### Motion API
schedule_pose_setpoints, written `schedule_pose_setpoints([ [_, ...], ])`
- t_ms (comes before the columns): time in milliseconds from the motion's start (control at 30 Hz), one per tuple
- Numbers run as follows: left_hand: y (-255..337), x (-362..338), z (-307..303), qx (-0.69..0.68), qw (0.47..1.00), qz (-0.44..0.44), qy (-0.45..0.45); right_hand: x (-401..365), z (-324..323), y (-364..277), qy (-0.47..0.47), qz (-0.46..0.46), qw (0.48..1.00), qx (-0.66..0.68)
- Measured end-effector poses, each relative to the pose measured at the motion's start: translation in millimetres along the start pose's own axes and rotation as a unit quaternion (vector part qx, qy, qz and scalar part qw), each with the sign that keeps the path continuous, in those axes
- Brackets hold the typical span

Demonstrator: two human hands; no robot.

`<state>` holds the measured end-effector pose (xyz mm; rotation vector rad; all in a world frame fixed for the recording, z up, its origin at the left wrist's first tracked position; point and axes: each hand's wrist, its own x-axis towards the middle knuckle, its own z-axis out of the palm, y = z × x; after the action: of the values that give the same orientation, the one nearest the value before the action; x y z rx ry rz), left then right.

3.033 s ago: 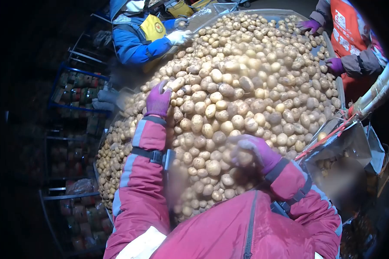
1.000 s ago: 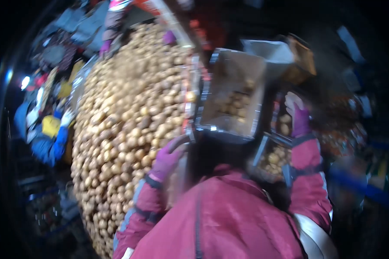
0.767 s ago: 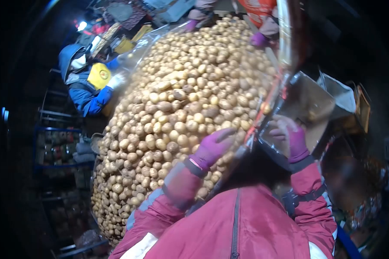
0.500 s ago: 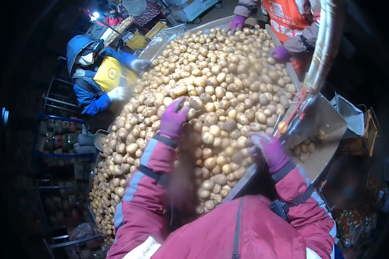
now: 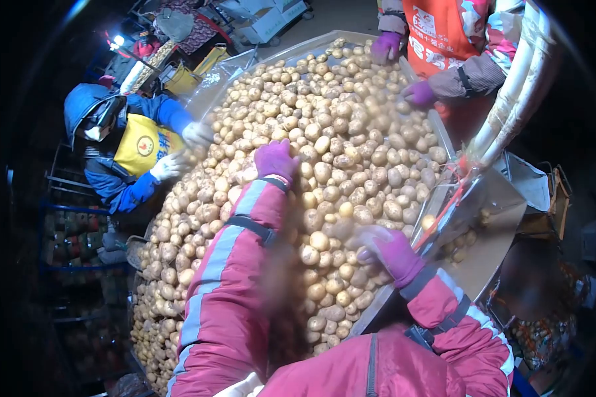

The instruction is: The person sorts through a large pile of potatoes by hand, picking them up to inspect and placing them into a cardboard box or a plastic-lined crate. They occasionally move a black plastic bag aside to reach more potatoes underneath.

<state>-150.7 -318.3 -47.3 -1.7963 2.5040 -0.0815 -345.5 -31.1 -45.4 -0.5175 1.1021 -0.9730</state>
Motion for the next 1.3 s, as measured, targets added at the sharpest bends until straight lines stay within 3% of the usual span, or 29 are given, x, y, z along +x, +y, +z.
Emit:
schedule_pose_setpoints([
  [100, 3.2, 5.1, 11.8, 0.008, 1.0, 0.016, 0.018, 0.6, 9.9, -15.9, -0.012, -0.005, 1.0, 0.003],
  [200, 8.1, -22.6, -13.2, -0.177, 0.983, 0.02, 0.051, 8.5, 6.7, -18.4, -0.021, -0.008, 1.0, 0.007],
  [267, 33.0, -62.7, -40.5, -0.455, 0.889, 0.001, -0.052, 19.6, 8.6, -23.4, -0.032, 0.015, 0.997, 0.074],
  [367, 46.7, -101.2, -45.5, -0.362, 0.908, 0.176, -0.114, 50.2, -3.0, -2.0, -0.035, 0.05, 0.98, 0.192],
  [467, 10.3, -57.8, -55.0, -0.265, 0.961, 0.06, -0.048, 43.2, 0.0, -9.2, -0.009, 0.06, 0.987, 0.146],
  [533, -17.8, -22.4, -55.4, -0.202, 0.979, -0.013, -0.005, 35.8, -4.4, -7.6, -0.069, 0.057, 0.982, 0.169],
  [600, -31.9, -1.8, -29.8, -0.011, 1.0, 0.023, -0.019, 21.9, 5.1, -21.0, -0.089, 0.035, 0.98, 0.175],
  [700, -20.9, -1.7, -29.2, 0.065, 0.997, 0.037, 0.02, 20.3, -1.3, -18.4, -0.04, 0.047, 0.994, 0.088],
  [800, -27.9, -7.6, -38.2, 0.004, 0.998, 0.065, 0.018, 24.5, -6.7, -1.4, -0.033, 0.006, 0.998, 0.048],
  [833, -24.7, -10.9, -33.0, -0.189, 0.979, -0.023, 0.069, 25.9, -11.8, 4.4, -0.04, 0.014, 0.999, 0.022],
  [933, 14.6, -78.6, -57.7, -0.421, 0.9, 0.054, 0.102, 14.0, 8.3, -17.0, -0.034, 0.014, 0.998, 0.054],
  [1000, 37.3, -130.9, -40.9, -0.45, 0.88, 0.127, 0.087, 15.6, 9.6, -10.8, -0.053, 0.004, 0.992, 0.116],
  [1033, 64.4, -161.0, -101.6, -0.592, 0.792, 0.05, -0.141, 14.8, 12.9, -17.4, -0.081, -0.009, 0.995, 0.055],
  [1067, 70.6, -185.7, -61.3, -0.49, 0.861, 0.086, -0.105, 7.9, 19.8, -15.7, -0.047, 0.031, 0.983, 0.173],
  [1100, 76.1, -204.6, -33.8, -0.495, 0.85, 0.156, -0.086, 10.5, 13.8, -2.7, -0.072, -0.019, 0.989, 0.131],
  [1133, 86.1, -221.8, -39.1, -0.444, 0.882, 0.155, -0.013, 12.6, 4.4, 11.1, -0.093, -0.07, 0.989, 0.089],
  [1200, 85.4, -245.4, -31.6, -0.61, 0.778, 0.059, -0.136, -6.0, -15.4, 16.9, -0.117, 0.019, 0.986, 0.117],
  [1233, 82.1, -251.3, -36.7, -0.632, 0.758, 0.011, -0.163, -20.8, -26.3, 22.9, -0.12, 0.066, 0.981, 0.135],
  [1300, 68.7, -253.6, -49.6, -0.589, 0.792, 0.036, -0.154, -41.4, -44.2, 27.4, -0.059, 0.061, 0.988, 0.131],
])
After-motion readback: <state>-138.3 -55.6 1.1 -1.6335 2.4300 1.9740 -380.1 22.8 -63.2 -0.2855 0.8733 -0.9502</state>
